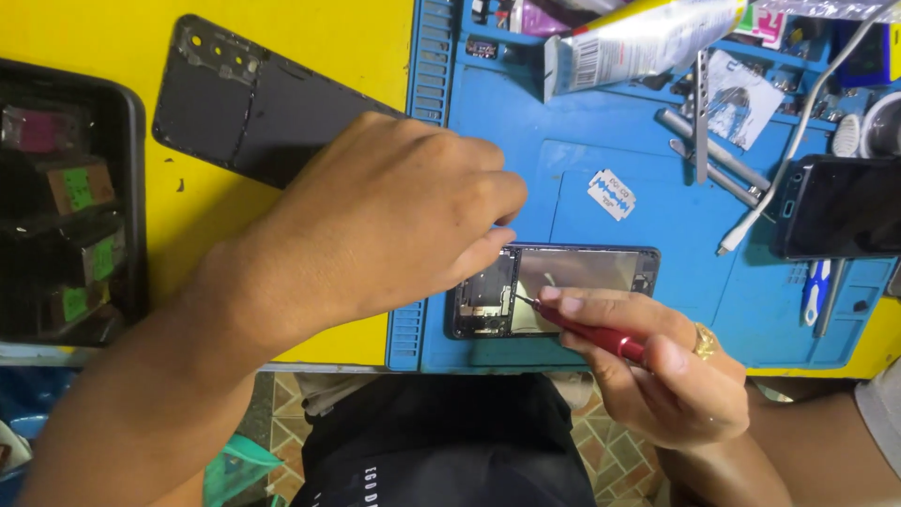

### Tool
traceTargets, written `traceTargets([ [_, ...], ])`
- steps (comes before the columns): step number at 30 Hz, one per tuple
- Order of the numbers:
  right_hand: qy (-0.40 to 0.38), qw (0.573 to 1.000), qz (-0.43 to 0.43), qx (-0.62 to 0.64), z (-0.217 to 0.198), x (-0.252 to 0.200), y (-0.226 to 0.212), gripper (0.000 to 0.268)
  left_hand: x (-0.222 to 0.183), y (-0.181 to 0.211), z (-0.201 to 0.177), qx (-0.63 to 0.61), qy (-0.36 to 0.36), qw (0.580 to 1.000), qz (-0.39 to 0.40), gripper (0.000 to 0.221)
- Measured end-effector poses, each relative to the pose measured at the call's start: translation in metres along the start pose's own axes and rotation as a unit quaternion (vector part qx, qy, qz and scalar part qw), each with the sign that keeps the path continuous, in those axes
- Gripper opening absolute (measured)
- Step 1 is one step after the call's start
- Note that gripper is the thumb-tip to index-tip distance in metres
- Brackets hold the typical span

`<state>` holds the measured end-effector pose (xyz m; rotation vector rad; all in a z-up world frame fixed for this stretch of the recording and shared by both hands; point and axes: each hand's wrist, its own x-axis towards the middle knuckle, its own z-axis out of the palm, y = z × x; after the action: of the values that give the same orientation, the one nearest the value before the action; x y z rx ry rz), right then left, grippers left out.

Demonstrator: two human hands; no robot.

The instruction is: The person removes the back cover of a smartphone and uses a red screwdriver to unscrew and remove several screws from the internal frame. They then use the screwdriver to pry and separate the screen assembly from the phone's body.

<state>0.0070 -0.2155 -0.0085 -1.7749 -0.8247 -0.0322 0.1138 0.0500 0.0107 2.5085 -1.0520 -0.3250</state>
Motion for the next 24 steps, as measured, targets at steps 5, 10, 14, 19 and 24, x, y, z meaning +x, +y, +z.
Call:
traceTargets([
  [5,-0.001,1.000,0.001,-0.009,0.001,0.000,0.001,0.077,-0.004,-0.004,0.003,0.018,0.043,0.999,0.005,0.033],
  [10,-0.008,0.999,-0.010,-0.050,0.003,-0.002,-0.002,0.077,-0.007,-0.006,0.006,0.057,0.075,0.995,0.015,0.036],
  [14,0.030,0.997,0.065,-0.011,0.005,0.003,-0.003,0.043,-0.007,-0.006,0.005,0.063,0.074,0.995,0.013,0.033],
  [19,0.052,0.945,0.251,0.204,0.004,0.005,-0.008,0.026,-0.008,-0.010,0.002,0.082,0.077,0.994,0.001,0.037],
  [24,-0.095,0.993,-0.054,-0.050,-0.004,0.029,0.005,0.082,-0.017,-0.026,-0.010,0.122,0.217,0.968,-0.032,0.027],
])
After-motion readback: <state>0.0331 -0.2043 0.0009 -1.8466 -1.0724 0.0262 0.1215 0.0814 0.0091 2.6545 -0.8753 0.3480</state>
